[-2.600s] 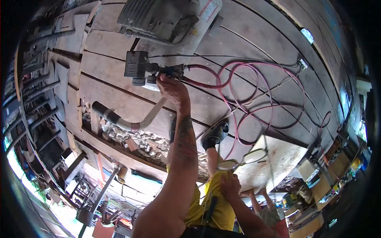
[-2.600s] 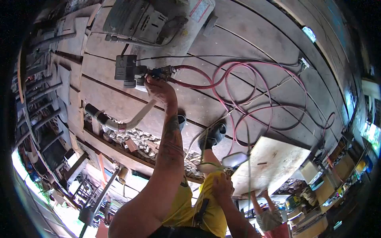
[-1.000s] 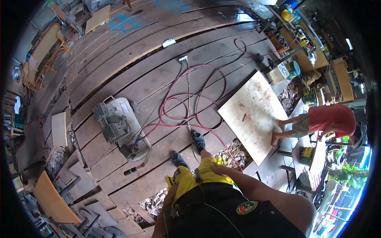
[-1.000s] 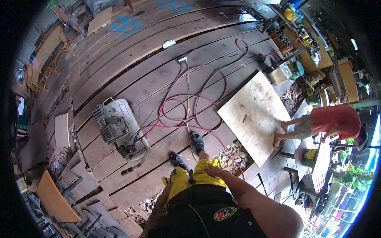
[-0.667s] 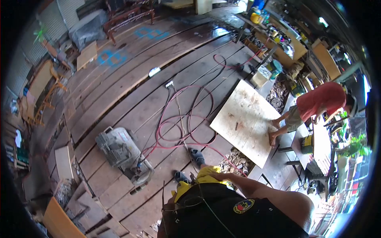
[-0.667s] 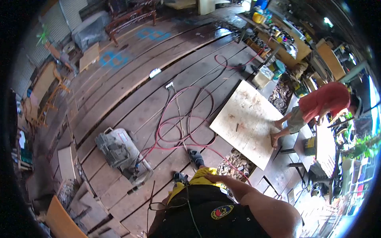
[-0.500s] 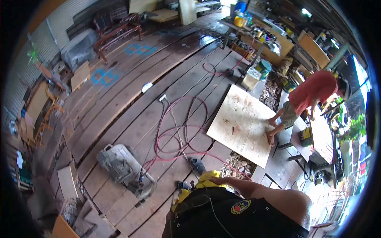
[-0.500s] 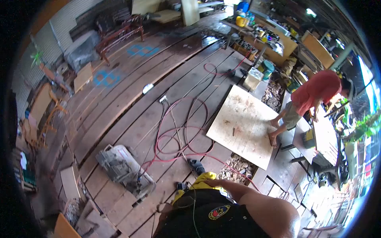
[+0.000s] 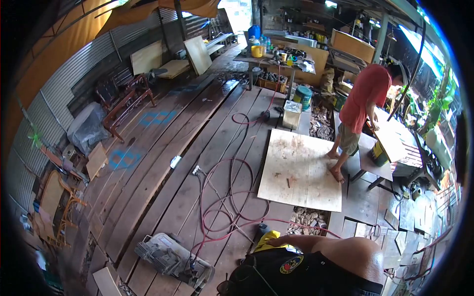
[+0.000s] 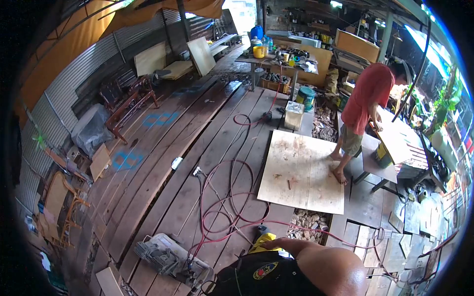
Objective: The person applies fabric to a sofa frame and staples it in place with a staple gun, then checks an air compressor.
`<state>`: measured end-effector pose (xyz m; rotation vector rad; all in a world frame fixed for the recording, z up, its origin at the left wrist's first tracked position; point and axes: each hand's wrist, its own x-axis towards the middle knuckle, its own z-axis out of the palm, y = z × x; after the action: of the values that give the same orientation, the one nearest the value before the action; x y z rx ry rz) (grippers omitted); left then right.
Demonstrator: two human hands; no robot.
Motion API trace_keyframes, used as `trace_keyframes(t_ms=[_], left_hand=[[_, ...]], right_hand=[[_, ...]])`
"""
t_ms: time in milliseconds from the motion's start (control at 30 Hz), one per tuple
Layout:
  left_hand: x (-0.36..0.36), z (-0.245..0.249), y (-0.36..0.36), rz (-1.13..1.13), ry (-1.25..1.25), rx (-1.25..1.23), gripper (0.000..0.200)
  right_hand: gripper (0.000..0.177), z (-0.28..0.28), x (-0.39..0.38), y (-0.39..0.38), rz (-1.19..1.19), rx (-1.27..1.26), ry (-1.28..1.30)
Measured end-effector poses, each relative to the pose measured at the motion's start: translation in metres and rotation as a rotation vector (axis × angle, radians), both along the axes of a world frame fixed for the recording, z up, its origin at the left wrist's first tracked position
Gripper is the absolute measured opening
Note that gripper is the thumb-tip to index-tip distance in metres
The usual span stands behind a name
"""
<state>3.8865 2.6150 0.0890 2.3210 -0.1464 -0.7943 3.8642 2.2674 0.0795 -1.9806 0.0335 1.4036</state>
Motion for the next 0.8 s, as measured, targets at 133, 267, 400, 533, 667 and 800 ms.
trace_keyframes(t_ms=[133, 267, 400, 533, 667, 800], left_hand=[[0.024, 0.005, -0.018, -0.031, -0.008, 0.008, 0.029], [0.038, 0.007, -0.032, -0.048, 0.001, 0.027, 0.026], [0.049, 0.007, -0.045, -0.056, 0.012, 0.042, 0.024], [0.062, 0.005, -0.054, -0.065, 0.018, 0.055, 0.021], [0.073, 0.001, -0.062, -0.067, 0.024, 0.07, 0.019], [0.078, -0.009, -0.066, -0.068, 0.031, 0.091, 0.018]], right_hand=[[0.081, 0.001, 0.014, -0.023, -0.021, 0.001, -0.013], [0.08, 0.004, 0.026, -0.048, -0.046, 0.004, -0.021], [0.078, 0.004, 0.038, -0.072, -0.066, 0.008, -0.032], [0.077, 0.002, 0.047, -0.092, -0.084, 0.013, -0.036], [0.075, -0.001, 0.056, -0.112, -0.102, 0.018, -0.034], [0.074, -0.005, 0.064, -0.134, -0.119, 0.02, -0.027]])
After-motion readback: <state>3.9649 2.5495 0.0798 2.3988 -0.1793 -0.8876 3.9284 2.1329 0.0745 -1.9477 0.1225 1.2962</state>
